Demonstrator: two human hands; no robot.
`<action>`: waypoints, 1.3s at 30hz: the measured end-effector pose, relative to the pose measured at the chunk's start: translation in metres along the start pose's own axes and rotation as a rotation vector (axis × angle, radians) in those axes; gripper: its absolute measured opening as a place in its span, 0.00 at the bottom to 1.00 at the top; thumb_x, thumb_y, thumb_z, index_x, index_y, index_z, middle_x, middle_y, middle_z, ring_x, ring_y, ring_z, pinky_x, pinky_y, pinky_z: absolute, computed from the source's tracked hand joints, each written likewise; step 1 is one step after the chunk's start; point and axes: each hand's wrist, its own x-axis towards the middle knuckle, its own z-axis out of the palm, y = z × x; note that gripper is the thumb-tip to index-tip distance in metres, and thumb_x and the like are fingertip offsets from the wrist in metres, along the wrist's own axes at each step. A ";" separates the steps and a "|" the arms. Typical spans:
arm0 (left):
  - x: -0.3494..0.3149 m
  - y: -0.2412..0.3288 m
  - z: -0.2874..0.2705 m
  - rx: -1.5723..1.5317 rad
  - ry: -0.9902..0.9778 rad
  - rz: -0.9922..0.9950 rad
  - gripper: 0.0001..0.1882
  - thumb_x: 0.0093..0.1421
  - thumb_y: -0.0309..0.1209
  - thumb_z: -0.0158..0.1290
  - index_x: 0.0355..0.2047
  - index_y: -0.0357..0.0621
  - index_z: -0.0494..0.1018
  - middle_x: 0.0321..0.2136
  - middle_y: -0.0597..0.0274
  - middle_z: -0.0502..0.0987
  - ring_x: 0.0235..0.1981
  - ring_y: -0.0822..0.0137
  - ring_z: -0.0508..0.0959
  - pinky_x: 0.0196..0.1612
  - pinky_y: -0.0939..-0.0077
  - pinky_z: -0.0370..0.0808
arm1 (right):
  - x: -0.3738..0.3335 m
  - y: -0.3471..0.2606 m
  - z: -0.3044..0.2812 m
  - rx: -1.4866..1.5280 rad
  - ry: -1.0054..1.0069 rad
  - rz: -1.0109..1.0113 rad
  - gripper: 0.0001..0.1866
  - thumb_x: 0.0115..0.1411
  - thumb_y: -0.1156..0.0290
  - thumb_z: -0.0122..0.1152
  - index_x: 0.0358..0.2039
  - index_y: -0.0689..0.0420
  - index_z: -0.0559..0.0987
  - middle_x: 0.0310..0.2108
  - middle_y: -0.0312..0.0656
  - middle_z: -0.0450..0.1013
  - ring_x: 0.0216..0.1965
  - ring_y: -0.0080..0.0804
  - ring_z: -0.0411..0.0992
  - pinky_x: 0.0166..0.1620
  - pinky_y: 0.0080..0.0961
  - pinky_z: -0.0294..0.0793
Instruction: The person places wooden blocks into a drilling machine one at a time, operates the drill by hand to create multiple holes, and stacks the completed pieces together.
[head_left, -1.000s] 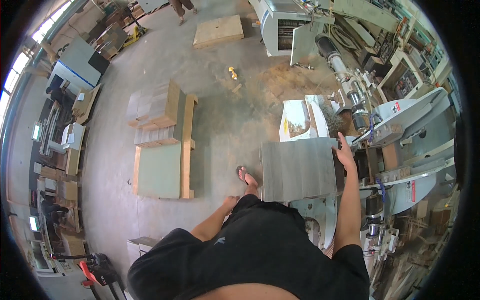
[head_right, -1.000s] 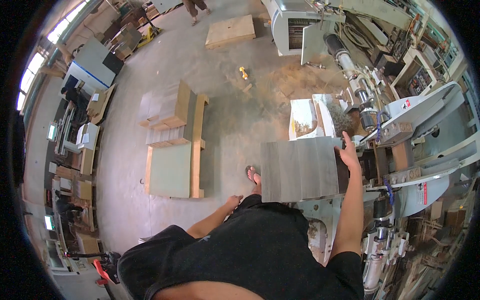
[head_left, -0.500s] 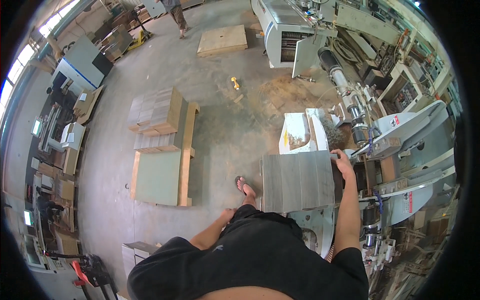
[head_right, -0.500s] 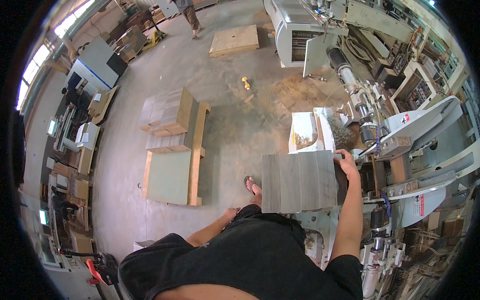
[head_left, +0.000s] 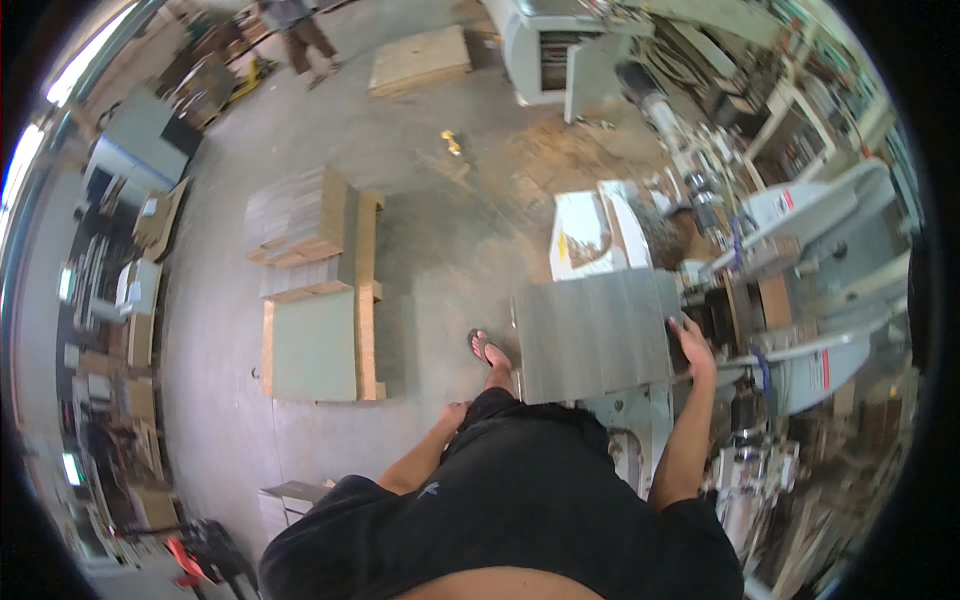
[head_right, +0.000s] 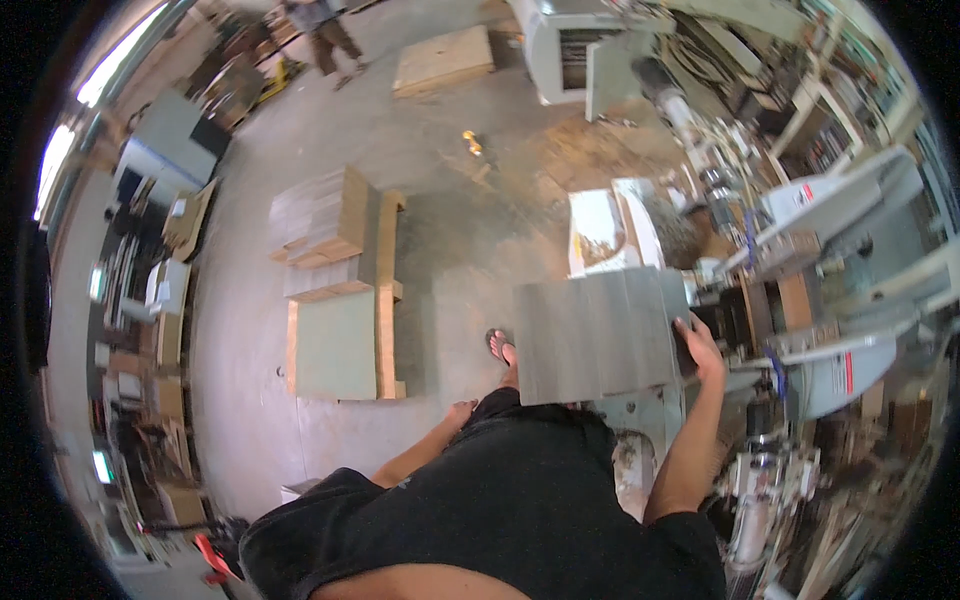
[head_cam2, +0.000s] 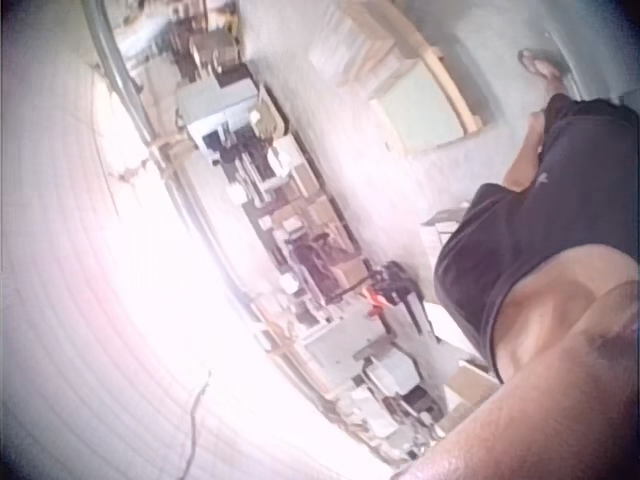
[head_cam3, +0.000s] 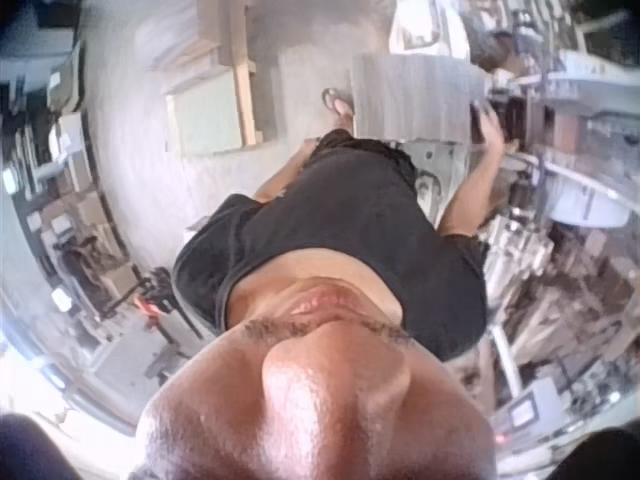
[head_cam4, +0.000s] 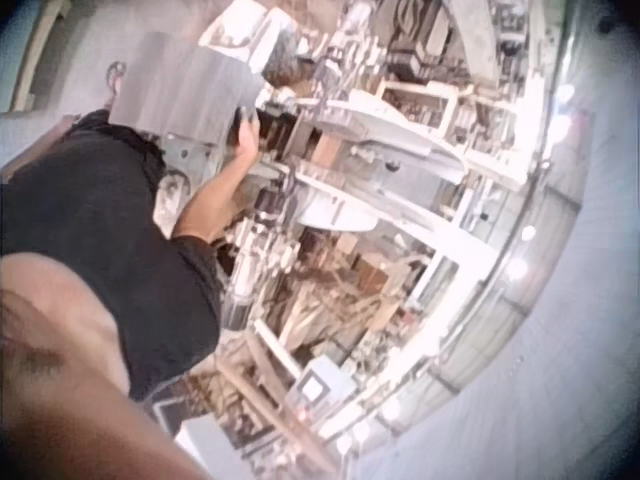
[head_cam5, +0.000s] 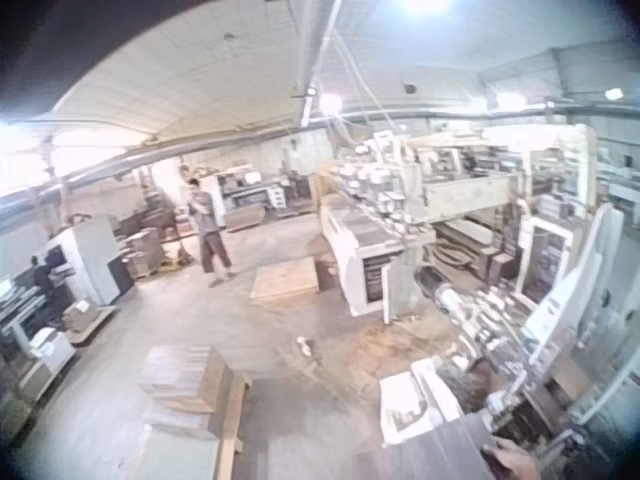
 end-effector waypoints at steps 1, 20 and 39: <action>0.006 -0.006 -0.002 0.163 -0.018 0.060 0.27 0.66 0.49 0.39 0.55 0.43 0.69 0.48 0.41 0.76 0.49 0.46 0.76 0.53 0.59 0.73 | -0.007 0.008 0.001 0.004 0.052 -0.002 0.29 0.67 0.54 0.53 0.64 0.55 0.66 0.58 0.39 0.69 0.58 0.32 0.64 0.59 0.29 0.62; -0.016 0.087 -0.030 -0.344 0.038 0.020 0.27 0.62 0.53 0.47 0.45 0.40 0.73 0.38 0.56 0.78 0.39 0.61 0.75 0.41 0.60 0.70 | 0.016 0.017 -0.022 0.021 0.451 -0.208 0.24 0.62 0.52 0.60 0.44 0.63 0.79 0.38 0.38 0.76 0.41 0.23 0.71 0.46 0.26 0.69; -0.006 0.025 -0.029 0.527 -0.105 0.208 0.29 0.67 0.52 0.37 0.53 0.42 0.70 0.47 0.41 0.76 0.49 0.45 0.75 0.51 0.54 0.70 | 0.012 -0.007 -0.071 -0.657 0.527 -0.235 0.12 0.54 0.63 0.62 0.32 0.59 0.79 0.30 0.52 0.76 0.34 0.50 0.76 0.38 0.40 0.73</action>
